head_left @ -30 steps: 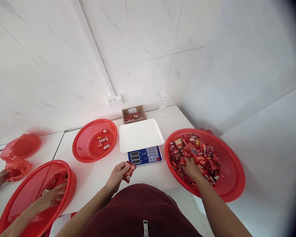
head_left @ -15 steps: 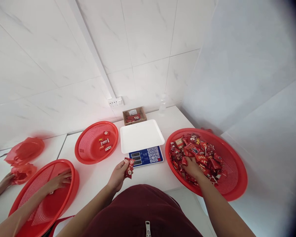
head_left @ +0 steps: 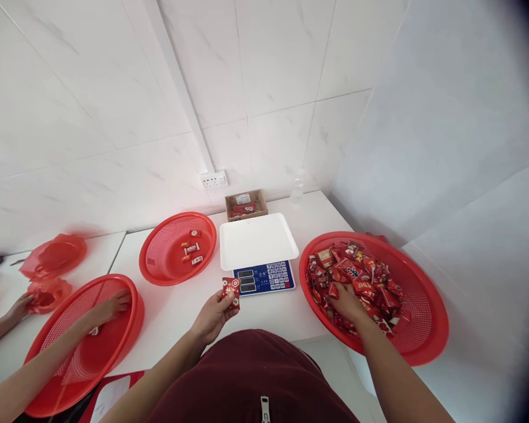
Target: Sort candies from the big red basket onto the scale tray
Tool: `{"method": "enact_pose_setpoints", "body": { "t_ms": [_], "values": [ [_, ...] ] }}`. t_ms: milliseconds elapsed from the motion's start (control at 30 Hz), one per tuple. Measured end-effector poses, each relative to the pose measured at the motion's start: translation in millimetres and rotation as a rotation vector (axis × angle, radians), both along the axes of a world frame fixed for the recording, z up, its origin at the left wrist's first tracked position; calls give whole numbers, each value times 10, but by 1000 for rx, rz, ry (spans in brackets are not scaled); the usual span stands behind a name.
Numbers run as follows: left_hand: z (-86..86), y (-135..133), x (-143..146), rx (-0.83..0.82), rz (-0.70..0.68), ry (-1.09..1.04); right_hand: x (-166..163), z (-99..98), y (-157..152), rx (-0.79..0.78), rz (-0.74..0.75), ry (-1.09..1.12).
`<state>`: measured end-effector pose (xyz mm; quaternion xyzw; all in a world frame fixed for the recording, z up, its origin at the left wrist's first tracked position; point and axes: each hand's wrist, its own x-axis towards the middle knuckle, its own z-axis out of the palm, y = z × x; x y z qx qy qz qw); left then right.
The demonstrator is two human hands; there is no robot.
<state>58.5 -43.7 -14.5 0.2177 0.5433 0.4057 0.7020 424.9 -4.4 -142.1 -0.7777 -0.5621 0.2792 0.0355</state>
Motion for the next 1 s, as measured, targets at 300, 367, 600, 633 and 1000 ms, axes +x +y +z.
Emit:
{"method": "enact_pose_setpoints", "body": {
  "t_ms": [300, 367, 600, 633, 1000],
  "values": [
    [77, -41, 17, 72, -38, 70, -2, -11, -14, 25, -2, 5],
    [105, -31, 32, 107, -58, 88, 1, -17, -17, 32, -5, 14],
    [78, 66, 48, 75, -74, 26, 31, -91, -9, 94, -35, 51],
    [68, 76, 45, 76, -75, 24, 48, -99, -8, 105, -35, 57],
    [89, 124, -8, 7, -71, -26, -143, 309, -123, 286, -155, -187]
  ]
}}
